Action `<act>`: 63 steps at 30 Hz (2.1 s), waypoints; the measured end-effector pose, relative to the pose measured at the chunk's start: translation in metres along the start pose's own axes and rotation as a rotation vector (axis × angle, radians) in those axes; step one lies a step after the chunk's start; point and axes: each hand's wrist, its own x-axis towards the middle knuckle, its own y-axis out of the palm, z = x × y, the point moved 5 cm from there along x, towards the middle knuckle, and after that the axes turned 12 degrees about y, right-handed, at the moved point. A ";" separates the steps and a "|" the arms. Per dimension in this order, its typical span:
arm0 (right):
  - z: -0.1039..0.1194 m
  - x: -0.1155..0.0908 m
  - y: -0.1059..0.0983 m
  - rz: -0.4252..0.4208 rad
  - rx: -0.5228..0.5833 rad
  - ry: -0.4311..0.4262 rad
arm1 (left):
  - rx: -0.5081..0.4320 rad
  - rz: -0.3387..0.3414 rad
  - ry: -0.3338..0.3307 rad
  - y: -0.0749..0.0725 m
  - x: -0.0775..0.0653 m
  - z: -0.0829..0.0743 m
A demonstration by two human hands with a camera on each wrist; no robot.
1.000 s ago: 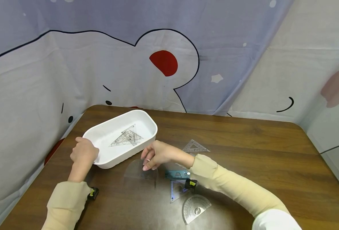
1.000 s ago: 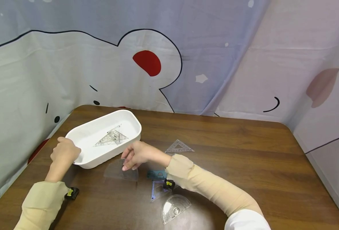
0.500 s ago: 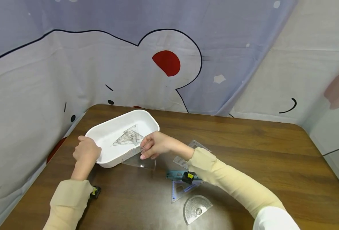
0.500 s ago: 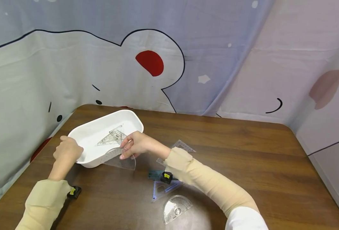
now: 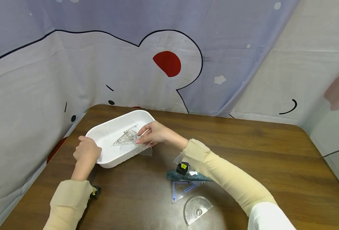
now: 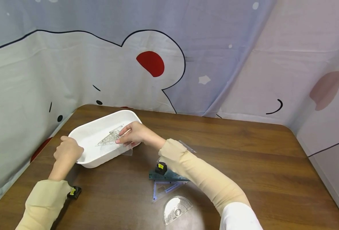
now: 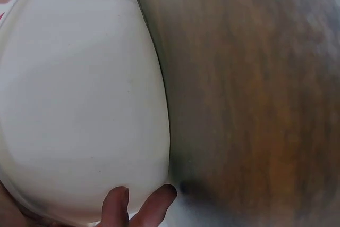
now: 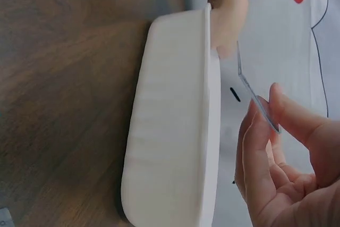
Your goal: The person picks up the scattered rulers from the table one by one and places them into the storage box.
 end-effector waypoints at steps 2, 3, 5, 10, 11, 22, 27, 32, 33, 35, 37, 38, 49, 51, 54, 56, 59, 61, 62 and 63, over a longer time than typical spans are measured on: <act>0.000 0.004 -0.001 -0.020 0.018 -0.013 | 0.001 -0.004 0.002 0.000 0.000 -0.001; 0.001 0.006 -0.002 -0.028 0.031 -0.019 | 0.002 -0.005 0.003 0.000 -0.001 -0.001; 0.001 0.009 -0.003 -0.044 0.051 -0.033 | 0.003 -0.009 0.006 0.000 -0.001 -0.002; 0.000 0.018 -0.004 -0.076 0.098 -0.058 | 0.004 -0.012 0.005 0.000 -0.001 -0.002; 0.000 0.020 -0.004 -0.083 0.110 -0.065 | 0.004 -0.012 0.005 0.000 -0.001 -0.001; 0.005 0.047 0.006 -0.160 0.195 -0.088 | 0.010 -0.007 -0.002 0.000 0.000 0.001; 0.006 0.057 0.008 -0.206 0.183 -0.078 | 0.010 -0.011 -0.001 0.000 0.000 0.001; 0.001 0.066 0.012 -0.228 0.131 -0.059 | 0.007 -0.014 0.004 0.001 0.001 0.001; 0.000 0.068 0.013 -0.229 0.119 -0.056 | 0.007 -0.014 0.005 0.001 0.001 0.001; -0.002 0.070 0.014 -0.235 0.091 -0.047 | 0.006 -0.016 0.006 0.001 0.001 0.000; -0.003 0.071 0.015 -0.238 0.074 -0.043 | 0.006 -0.018 0.009 0.000 0.001 -0.001; -0.003 0.072 0.015 -0.241 0.066 -0.041 | 0.007 -0.018 0.010 0.000 0.001 -0.001; -0.003 0.073 0.018 -0.290 -0.193 0.000 | 0.004 -0.011 0.003 0.001 0.003 0.002; -0.002 0.073 0.019 -0.314 -0.265 -0.007 | 0.007 -0.019 -0.003 0.001 0.004 0.003; -0.001 0.073 0.020 -0.344 -0.351 -0.009 | 0.007 -0.023 -0.012 0.002 0.005 0.004; -0.001 0.073 0.020 -0.354 -0.377 -0.008 | 0.007 -0.018 -0.010 0.001 0.005 0.003; -0.002 0.074 0.021 -0.359 -0.397 -0.001 | 0.002 -0.002 -0.006 0.001 0.004 0.002; -0.002 0.075 0.021 -0.364 -0.404 0.003 | 0.004 0.003 0.000 0.000 0.004 0.002; -0.002 0.075 0.020 -0.365 -0.405 0.005 | 0.004 0.006 0.002 0.001 0.004 0.002; -0.003 0.075 0.021 -0.367 -0.404 0.006 | 0.006 0.005 0.003 0.001 0.004 0.002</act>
